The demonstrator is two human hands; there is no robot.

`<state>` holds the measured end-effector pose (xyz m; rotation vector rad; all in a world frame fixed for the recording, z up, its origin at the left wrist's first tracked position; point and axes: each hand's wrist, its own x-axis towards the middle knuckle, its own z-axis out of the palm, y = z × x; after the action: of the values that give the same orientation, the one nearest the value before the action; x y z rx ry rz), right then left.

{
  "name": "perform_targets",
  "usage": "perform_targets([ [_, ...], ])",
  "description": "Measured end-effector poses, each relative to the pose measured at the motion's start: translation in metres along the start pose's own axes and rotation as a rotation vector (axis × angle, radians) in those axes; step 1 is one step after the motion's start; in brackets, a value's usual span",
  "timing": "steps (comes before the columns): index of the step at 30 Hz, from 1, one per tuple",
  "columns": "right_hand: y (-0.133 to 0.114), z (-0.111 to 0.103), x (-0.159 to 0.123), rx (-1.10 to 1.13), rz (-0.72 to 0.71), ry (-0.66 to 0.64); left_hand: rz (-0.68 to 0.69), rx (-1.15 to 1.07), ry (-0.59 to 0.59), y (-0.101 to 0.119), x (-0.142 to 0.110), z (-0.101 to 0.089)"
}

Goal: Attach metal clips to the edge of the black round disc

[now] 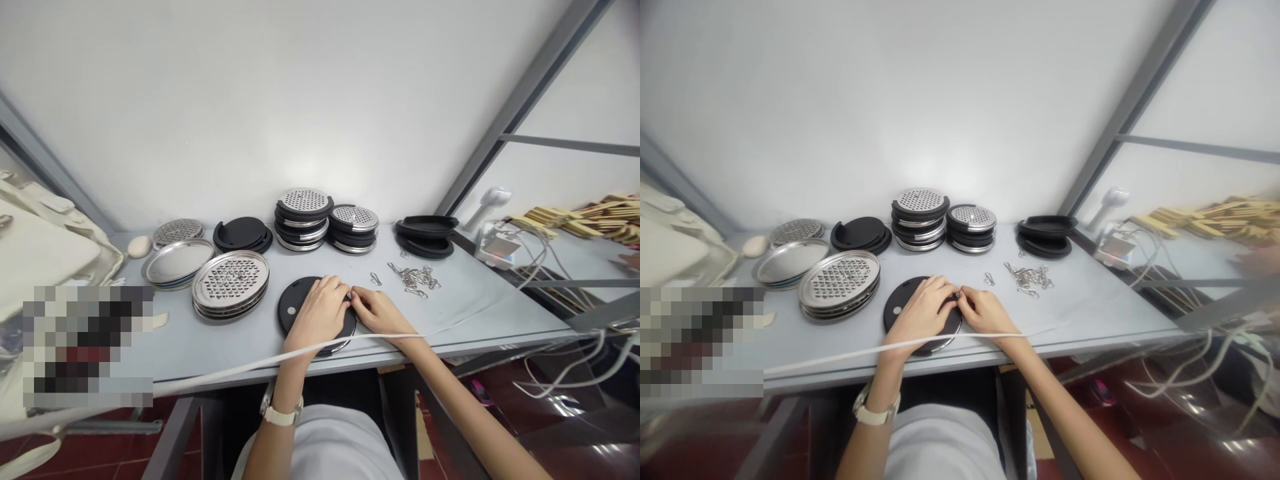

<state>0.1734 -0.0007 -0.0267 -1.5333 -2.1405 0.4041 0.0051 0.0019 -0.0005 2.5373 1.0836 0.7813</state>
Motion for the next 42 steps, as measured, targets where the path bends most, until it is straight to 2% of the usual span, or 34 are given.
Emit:
perform_targets([
  [13, -0.0001, -0.0010, 0.0012, -0.018, 0.014, -0.030, -0.026, -0.027, 0.008, -0.0018, 0.0009, 0.0023],
  [34, 0.0014, 0.0033, 0.0001, 0.082, 0.025, 0.026, -0.020, 0.022, -0.021, -0.0003, 0.0010, 0.0000],
  [42, 0.0012, 0.0017, 0.0003, 0.035, 0.015, 0.015, -0.019, 0.009, -0.019, -0.0002, 0.0005, 0.0006],
])
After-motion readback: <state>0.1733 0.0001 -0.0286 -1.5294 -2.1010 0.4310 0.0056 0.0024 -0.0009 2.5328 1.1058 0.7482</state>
